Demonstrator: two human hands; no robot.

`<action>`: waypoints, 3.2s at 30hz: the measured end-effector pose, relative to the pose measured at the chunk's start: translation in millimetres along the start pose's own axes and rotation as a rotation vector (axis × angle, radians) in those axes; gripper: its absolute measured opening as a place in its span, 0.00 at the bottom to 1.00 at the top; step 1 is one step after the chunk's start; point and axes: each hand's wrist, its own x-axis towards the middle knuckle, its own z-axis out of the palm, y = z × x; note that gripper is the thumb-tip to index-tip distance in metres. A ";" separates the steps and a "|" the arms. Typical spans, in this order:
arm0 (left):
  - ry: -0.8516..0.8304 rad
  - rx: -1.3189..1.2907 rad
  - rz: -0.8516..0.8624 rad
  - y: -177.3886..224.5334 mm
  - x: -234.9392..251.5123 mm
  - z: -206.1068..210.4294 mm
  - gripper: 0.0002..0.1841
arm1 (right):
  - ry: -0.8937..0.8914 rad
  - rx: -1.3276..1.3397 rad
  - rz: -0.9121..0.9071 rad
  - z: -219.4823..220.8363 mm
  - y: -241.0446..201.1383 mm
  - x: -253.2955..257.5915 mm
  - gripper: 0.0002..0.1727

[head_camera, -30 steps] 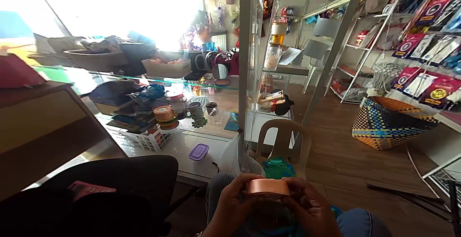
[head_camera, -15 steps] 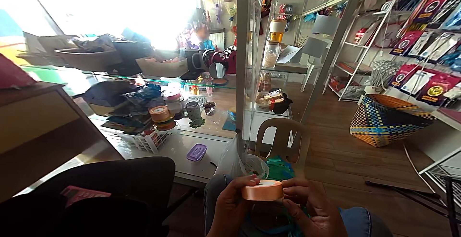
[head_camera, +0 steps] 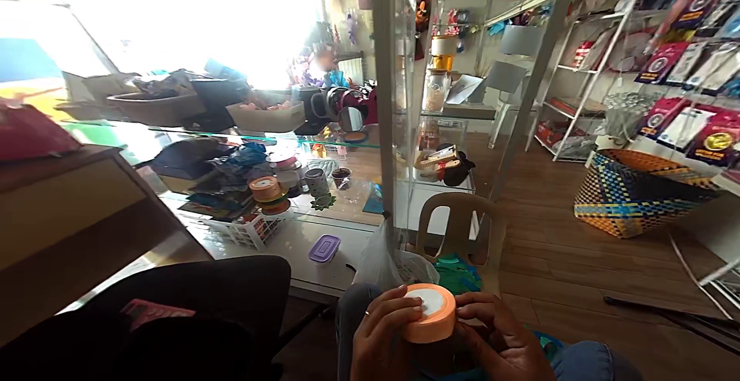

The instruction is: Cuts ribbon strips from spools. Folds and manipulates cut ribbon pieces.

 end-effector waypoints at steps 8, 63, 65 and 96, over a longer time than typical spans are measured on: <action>0.012 0.275 0.117 -1.4 -17.8 -13.8 0.06 | -0.151 0.209 0.270 5.4 21.2 2.0 0.08; 0.187 -0.333 -0.407 -64.1 -111.9 -31.8 0.17 | -0.163 0.008 0.102 74.7 123.4 -23.5 0.17; 0.181 -0.314 -0.398 -65.5 -112.8 -31.9 0.17 | -0.170 0.010 0.110 74.6 121.7 -23.7 0.17; -0.175 0.167 -0.487 -51.1 -75.6 -42.1 0.31 | -0.292 -0.403 -0.185 66.9 87.4 -1.7 0.11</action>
